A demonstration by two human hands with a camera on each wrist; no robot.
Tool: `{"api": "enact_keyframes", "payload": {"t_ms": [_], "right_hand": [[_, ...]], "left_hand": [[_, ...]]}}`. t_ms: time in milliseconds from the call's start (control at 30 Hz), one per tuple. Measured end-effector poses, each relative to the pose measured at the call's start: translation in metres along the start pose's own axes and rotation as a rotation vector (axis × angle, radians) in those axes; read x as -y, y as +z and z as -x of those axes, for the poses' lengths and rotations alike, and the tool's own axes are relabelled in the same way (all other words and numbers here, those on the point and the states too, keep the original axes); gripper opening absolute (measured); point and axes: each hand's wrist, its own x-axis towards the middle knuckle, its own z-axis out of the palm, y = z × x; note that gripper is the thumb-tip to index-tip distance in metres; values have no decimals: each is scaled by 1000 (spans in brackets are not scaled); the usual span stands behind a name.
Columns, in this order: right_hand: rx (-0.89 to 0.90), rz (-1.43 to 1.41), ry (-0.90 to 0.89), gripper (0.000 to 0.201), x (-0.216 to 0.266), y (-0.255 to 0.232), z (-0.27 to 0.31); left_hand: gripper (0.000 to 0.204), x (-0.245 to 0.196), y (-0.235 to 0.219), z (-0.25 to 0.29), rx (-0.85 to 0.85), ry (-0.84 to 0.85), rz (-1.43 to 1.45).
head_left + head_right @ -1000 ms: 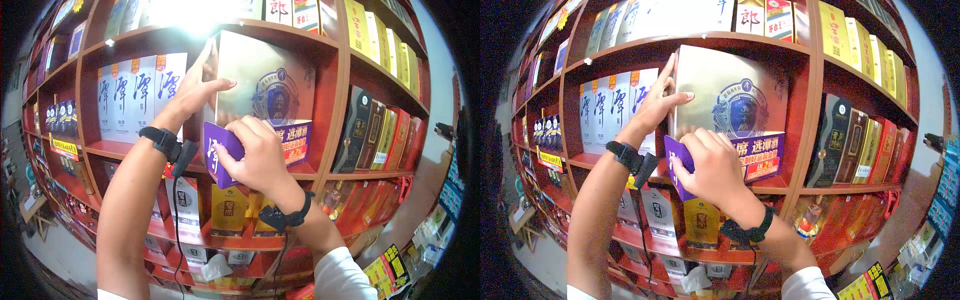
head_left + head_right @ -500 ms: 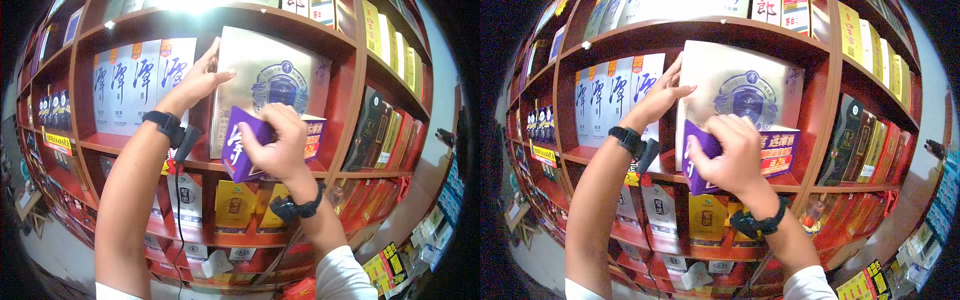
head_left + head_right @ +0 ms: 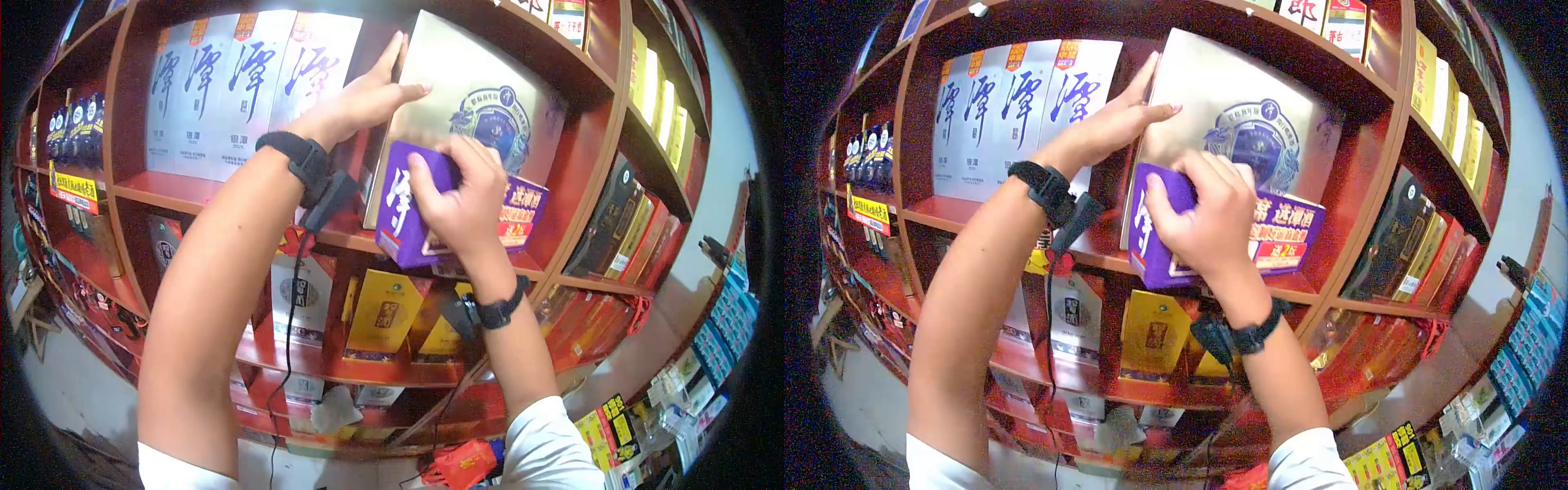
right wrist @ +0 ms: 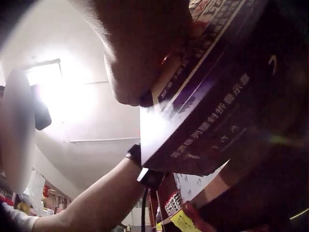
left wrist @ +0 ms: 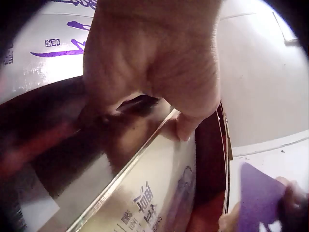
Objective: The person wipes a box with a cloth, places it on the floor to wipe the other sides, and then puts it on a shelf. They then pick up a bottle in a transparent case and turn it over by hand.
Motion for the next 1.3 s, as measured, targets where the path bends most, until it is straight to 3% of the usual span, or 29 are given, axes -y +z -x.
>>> {"api": "enact_keyframes", "payload": {"t_ms": [200,267,533,633,667,733,867,900,1000,1033,1133,1167,1300], "right_hand": [[5,71,89,20,-10,34,1],[-43,83,93,18,-9,42,0],[-64,118,157,21,-3,56,-4],[-49,207,176,18,-4,60,-3],[-36,220,172,19,-4,59,-4],[-92,203,138,19,-8,61,-1],[-164,96,148,22,-16,30,7],[-187,72,150,22,-25,16,10],[-249,144,121,31,-67,-27,14],[-264,194,161,36,-81,-39,14],[-318,234,361,52,-135,-60,12],[-252,181,503,63,-147,-67,13],[-131,-38,701,77,-161,-64,32]], "left_hand": [[107,-5,7,3,37,-80,17],[109,-5,9,6,6,-187,13],[109,-4,14,10,-35,-355,153],[104,21,11,-7,-50,-295,59],[102,4,9,0,-17,-371,5],[100,4,4,0,16,-260,-51],[98,-3,3,39,-24,-120,-341],[101,-3,7,52,-17,-192,-357],[129,-36,21,95,253,-278,-244],[145,-42,24,99,279,-341,-352],[150,-36,32,102,172,-407,-264],[147,-39,33,101,155,-442,-195],[130,-39,31,110,292,-467,-48]]}}
